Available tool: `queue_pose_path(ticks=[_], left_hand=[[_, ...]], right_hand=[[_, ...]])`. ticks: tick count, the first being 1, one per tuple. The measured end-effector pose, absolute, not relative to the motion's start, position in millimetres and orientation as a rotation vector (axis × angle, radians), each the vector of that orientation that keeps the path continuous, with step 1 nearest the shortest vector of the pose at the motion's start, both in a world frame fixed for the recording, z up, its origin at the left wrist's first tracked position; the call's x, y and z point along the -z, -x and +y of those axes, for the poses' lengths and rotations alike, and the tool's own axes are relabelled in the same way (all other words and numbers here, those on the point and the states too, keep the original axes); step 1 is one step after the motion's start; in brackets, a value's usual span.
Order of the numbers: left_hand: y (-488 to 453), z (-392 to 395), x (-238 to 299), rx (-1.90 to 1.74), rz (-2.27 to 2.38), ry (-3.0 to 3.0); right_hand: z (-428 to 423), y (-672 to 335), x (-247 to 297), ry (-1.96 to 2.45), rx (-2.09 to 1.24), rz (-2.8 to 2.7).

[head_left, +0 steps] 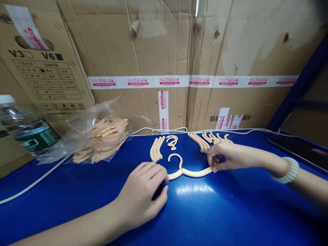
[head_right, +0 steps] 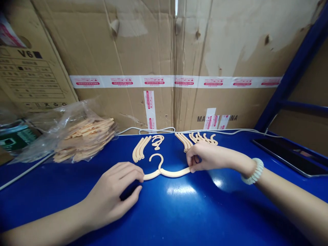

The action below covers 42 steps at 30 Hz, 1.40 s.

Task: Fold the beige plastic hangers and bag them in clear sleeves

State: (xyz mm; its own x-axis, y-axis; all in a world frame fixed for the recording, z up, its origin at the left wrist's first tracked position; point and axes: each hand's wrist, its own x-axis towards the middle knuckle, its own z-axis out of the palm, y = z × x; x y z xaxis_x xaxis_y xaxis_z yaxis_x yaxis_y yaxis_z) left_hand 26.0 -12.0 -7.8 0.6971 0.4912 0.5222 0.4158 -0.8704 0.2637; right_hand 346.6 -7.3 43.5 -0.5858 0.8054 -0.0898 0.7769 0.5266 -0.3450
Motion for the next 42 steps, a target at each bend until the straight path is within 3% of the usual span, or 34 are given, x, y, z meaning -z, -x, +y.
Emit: queue_pose_path(ticks=[12,26,34,42], left_hand=[[-25,-11,10,-0.652,0.809,-2.934],[-10,31,-9,-0.715,1.134,-2.677],[2,56,-2,-0.659,1.003,-2.714],[1,53,-2,-0.681,0.905,-2.736]], right_hand=[[-7,-342,-43,1.552,-0.326,-2.614],[-11,-365,-60,1.777,-0.442,-2.549],[-8,-364,-51,1.761,-0.466,-2.596],[-11,-360,-54,1.835,-0.218,-2.602]])
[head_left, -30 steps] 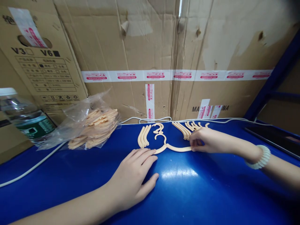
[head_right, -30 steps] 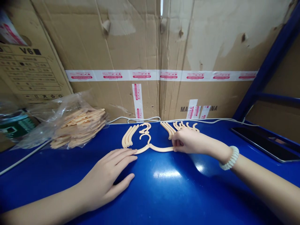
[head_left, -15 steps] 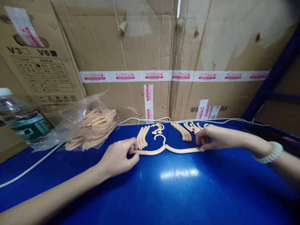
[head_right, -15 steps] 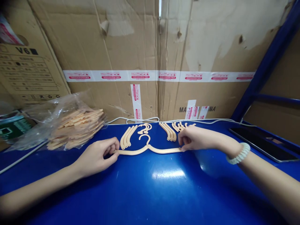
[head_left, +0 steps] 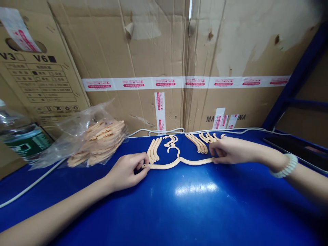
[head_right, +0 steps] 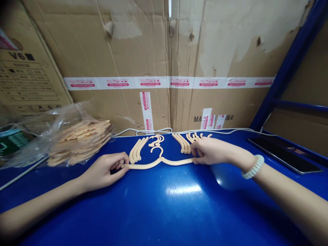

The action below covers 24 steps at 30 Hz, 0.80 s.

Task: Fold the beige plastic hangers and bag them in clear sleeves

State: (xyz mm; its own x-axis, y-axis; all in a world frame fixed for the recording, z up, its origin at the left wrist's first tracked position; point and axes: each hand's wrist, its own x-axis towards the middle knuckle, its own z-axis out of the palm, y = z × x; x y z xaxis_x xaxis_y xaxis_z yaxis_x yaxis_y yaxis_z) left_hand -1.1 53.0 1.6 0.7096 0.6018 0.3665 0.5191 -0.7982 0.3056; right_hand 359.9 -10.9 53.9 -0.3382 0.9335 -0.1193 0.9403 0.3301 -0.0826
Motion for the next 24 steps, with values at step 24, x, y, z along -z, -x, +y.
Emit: queue_pose_path(ticks=[24], left_hand=[[3.6,59.5,4.7,-0.899,0.984,-2.645]], right_hand=[[-9.6,-357.9,-50.3,-1.810,0.048,2.470]])
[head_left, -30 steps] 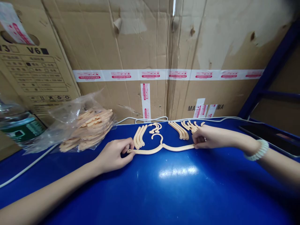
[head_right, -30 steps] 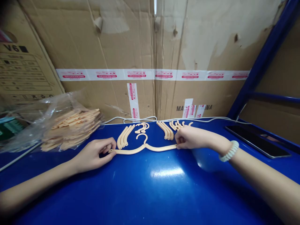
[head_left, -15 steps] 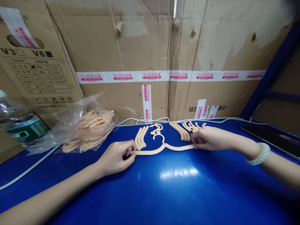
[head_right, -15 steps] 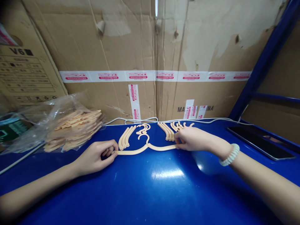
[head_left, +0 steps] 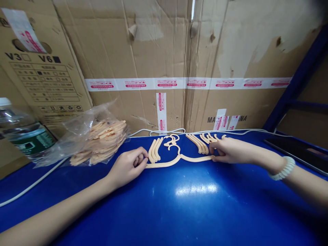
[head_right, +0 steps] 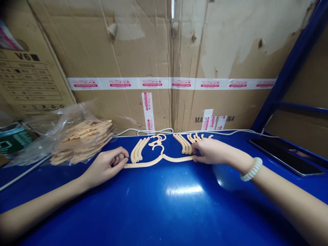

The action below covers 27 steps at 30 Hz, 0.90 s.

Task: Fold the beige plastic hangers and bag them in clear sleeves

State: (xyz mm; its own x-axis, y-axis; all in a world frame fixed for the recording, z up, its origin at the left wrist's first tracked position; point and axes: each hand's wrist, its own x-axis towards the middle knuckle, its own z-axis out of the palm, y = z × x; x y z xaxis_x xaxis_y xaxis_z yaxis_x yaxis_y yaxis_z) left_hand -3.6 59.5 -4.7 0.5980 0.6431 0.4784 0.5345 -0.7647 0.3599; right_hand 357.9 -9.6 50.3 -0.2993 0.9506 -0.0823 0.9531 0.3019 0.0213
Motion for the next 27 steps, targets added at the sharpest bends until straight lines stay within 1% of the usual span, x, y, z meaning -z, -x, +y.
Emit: queue_pose_path(ticks=[4,7,11,13,27], left_hand=[[5,64,5,-1.000,1.065,-2.588],[5,68,6,-1.013,1.044,-2.598],[6,74,11,-0.973,0.958,-2.643],[7,77,13,-0.954,0.922,-2.663],[8,74,15,-0.938,0.741,-2.790]], right_hand=[[-12,-360,-54,-1.858,0.179,2.415],[-17,-357,-56,-1.814,0.447,2.346],[-23,-350,-54,-1.706,0.905,2.227],[-24,-348,-52,-1.681,1.053,2.179],[-24,-348,-44,-1.745,1.068,2.150]])
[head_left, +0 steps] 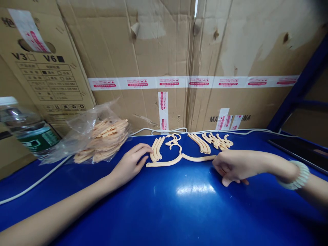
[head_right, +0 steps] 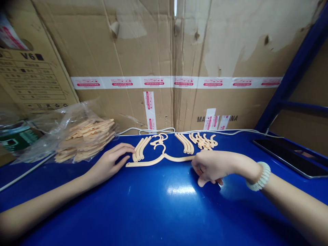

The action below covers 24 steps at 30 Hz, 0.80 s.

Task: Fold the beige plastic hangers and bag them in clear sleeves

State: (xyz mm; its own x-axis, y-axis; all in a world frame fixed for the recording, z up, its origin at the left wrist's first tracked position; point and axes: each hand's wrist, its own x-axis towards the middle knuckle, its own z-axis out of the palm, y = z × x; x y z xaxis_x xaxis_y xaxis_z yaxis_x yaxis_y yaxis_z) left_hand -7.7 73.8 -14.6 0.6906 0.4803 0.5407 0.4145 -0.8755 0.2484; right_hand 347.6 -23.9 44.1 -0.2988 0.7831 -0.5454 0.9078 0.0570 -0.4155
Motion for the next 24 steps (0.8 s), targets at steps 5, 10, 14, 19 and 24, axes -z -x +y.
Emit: queue_pose_path(ticks=[5,10,14,19,24], left_hand=[[8,74,16,-0.927,0.730,-2.818],[8,74,16,-0.923,0.733,-2.841],[7,74,17,-0.926,0.735,-2.853],[8,75,18,-0.922,0.736,-2.860],[8,75,18,-0.920,0.729,-2.869]], right_hand=[[-25,-345,-47,-1.750,1.054,2.140],[-32,-337,-54,-1.743,0.840,2.226],[-34,-326,-57,-1.683,0.506,2.616],[-19,-312,-48,-1.696,0.243,2.959],[9,-296,-41,-1.750,0.121,2.992]])
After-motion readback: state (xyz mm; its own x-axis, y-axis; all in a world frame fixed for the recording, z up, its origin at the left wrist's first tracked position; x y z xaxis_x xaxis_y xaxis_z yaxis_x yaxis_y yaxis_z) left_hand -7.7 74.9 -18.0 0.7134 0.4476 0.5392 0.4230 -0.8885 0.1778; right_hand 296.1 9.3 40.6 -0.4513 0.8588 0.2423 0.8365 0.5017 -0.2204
